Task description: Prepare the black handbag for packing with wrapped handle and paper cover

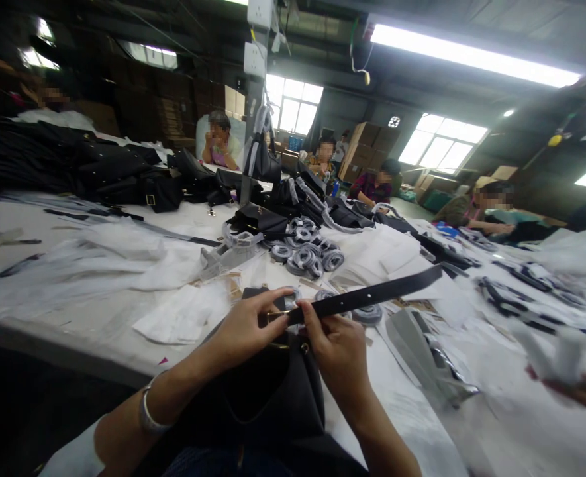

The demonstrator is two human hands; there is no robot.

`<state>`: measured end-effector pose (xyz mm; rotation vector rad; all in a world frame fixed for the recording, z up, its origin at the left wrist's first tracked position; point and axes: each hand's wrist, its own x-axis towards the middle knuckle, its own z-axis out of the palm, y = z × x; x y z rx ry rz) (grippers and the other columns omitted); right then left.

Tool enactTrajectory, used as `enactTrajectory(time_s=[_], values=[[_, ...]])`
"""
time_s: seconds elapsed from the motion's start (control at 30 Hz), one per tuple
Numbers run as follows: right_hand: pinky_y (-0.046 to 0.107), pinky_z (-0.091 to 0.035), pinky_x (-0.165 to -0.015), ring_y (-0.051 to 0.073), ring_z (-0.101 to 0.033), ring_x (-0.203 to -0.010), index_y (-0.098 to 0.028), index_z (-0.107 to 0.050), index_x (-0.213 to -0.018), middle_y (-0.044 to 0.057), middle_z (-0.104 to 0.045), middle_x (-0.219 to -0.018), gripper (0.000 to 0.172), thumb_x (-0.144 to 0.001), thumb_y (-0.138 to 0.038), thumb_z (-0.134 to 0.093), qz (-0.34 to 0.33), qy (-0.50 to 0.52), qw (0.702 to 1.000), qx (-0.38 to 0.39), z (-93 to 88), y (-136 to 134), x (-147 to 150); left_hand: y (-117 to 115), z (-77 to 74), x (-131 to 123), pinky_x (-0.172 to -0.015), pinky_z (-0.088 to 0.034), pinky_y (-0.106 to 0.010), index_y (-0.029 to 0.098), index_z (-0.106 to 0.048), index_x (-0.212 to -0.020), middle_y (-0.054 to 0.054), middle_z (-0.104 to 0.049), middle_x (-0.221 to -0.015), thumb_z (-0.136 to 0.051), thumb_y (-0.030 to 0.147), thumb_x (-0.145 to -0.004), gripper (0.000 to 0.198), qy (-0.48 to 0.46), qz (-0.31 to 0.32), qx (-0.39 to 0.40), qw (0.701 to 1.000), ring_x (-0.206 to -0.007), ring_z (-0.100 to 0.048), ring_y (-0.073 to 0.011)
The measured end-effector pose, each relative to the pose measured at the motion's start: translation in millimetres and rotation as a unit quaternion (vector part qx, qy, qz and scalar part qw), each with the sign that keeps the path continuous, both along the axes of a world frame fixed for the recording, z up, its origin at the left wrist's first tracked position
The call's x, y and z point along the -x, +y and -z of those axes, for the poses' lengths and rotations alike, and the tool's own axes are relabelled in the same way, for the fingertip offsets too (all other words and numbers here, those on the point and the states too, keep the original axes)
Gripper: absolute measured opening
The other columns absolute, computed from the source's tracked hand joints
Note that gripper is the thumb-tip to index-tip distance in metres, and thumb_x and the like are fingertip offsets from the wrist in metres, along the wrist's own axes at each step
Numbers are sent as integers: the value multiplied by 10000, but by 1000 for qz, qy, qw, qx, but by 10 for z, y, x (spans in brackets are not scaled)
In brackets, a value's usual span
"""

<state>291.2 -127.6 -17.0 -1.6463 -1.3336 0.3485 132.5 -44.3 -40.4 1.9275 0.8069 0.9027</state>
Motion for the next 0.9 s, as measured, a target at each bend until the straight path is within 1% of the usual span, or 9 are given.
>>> enactTrajectory(time_s=[0.07, 0.13, 0.23, 0.33, 0.4, 0.53, 0.67, 0.77, 0.9], values=[[303, -559, -663, 252, -724, -759, -203, -792, -897, 76, -758, -793, 366, -886, -521, -612, -6, -57, 998, 1, -27, 15, 28, 7, 4, -17, -726, -482, -274, 258, -614, -1283, 8, -711, -828, -624, 276, -838, 445, 8, -14, -21, 1000, -745, -660, -176], [298, -540, -671, 232, -702, -762, -205, -786, -908, 70, -752, -816, 351, -882, -511, -617, -26, -45, 999, 4, -82, 48, 5, 12, 3, -15, -709, -472, -267, 257, -623, -1248, 14, -698, -810, -619, 279, -846, 402, 2, -7, -18, 1000, -734, -653, -171], [223, -465, -523, 125, -588, -593, -201, -744, -1017, 47, -719, -849, 334, -839, -477, -680, -87, 108, 990, 14, -257, 90, -140, 18, -15, 18, -694, -457, -262, 237, -617, -1187, 29, -677, -769, -643, 295, -841, 352, -2, 9, 4, 1000, -710, -640, -163], [169, -289, -369, 38, -362, -453, -240, -697, -952, 3, -643, -842, 277, -776, -449, -742, -156, 285, 945, -25, -508, 98, -371, 23, -39, 50, -721, -454, -262, 220, -638, -1066, 22, -690, -808, -657, 316, -839, 247, -2, 11, 8, 1000, -757, -642, -165], [160, -255, -349, 33, -301, -454, -268, -664, -895, -17, -578, -826, 291, -730, -480, -776, -186, 332, 921, -83, -657, 101, -532, 27, -49, 61, -747, -457, -258, 213, -661, -969, 11, -708, -880, -651, 329, -847, 169, -18, 21, 6, 1000, -814, -645, -165], [162, -316, -395, 63, -357, -521, -328, -629, -927, -21, -504, -818, 422, -656, -602, -801, -140, 278, 936, -165, -794, 144, -764, 39, -47, 102, -737, -471, -271, 202, -692, -934, -5, -716, -898, -674, 407, -839, 227, -43, 25, 29, 998, -811, -646, -173], [221, -188, -359, 72, -183, -447, -290, -602, -937, -42, -393, -685, 509, -749, -763, -596, -77, 200, 963, -163, -777, 171, -831, 46, -12, 212, -837, -490, -297, 211, -695, -1055, -32, -718, -1027, -765, 375, -768, 338, -73, 70, 63, 993, -929, -661, -203], [235, -179, -392, 78, -192, -418, -243, -631, -937, -71, -317, -545, 531, -777, -747, -583, -122, 182, 971, -100, -778, 120, -798, 41, 30, 290, -882, -493, -305, 214, -690, -1100, -50, -709, -1086, -753, 323, -782, 342, -100, 79, 76, 989, -980, -658, -211], [230, -259, -440, 88, -354, -434, -163, -681, -736, -26, -454, -469, 497, -830, -646, -609, -203, 22, 969, 140, -860, 26, -651, 30, 108, 313, -821, -504, -291, 207, -686, -1091, -44, -717, -1018, -764, 329, -778, 345, -129, 27, 75, 988, -889, -664, -192]])
